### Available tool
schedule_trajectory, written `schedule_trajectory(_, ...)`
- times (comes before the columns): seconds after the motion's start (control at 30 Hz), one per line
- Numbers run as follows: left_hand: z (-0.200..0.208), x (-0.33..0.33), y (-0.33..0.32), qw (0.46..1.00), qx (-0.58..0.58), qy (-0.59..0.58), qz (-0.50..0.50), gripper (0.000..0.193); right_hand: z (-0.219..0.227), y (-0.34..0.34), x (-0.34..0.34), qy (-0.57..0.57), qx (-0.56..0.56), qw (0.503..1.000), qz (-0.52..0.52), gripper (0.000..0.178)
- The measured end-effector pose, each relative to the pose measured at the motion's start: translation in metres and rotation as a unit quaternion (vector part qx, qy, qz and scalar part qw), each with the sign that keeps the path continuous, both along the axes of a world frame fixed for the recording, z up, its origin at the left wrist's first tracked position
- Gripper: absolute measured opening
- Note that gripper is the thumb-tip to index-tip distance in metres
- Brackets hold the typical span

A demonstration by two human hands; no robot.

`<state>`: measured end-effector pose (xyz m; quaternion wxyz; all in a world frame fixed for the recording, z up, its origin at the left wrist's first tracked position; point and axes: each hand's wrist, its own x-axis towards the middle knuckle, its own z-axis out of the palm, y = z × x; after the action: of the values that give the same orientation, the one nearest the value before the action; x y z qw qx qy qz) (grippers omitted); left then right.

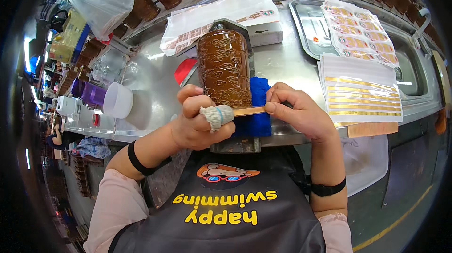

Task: Applying and cleaning labels on brown ceramic-style bottles in a production facility.

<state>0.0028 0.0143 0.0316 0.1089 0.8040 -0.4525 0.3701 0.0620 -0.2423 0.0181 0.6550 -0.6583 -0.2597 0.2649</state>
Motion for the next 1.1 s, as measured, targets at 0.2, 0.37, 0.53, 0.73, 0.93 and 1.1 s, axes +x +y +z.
schedule_trajectory(0.2,-0.005,0.004,-0.002,0.999,-0.020,-0.006,-0.027,0.020,0.000,0.002,-0.001,0.021,0.013,1.000,0.003,0.023)
schedule_trajectory(0.37,-0.010,-0.005,0.003,0.998,-0.060,0.012,0.016,0.026,0.005,0.002,0.000,0.000,0.010,1.000,0.011,0.023)
schedule_trajectory(0.53,-0.003,-0.001,-0.001,1.000,-0.010,0.010,0.003,0.022,0.003,0.002,0.000,-0.002,0.015,1.000,0.004,0.023)
schedule_trajectory(0.73,-0.007,0.000,0.000,0.998,-0.054,0.040,-0.015,0.028,0.001,0.003,-0.001,0.000,0.019,1.000,0.002,0.025)
schedule_trajectory(0.93,-0.007,-0.005,0.001,0.999,-0.050,0.015,0.006,0.027,0.002,0.005,0.000,-0.006,0.014,1.000,0.015,0.024)
schedule_trajectory(1.1,0.003,0.000,-0.009,1.000,0.008,0.003,-0.007,0.023,0.001,0.004,0.001,0.003,0.010,1.000,0.018,0.022)
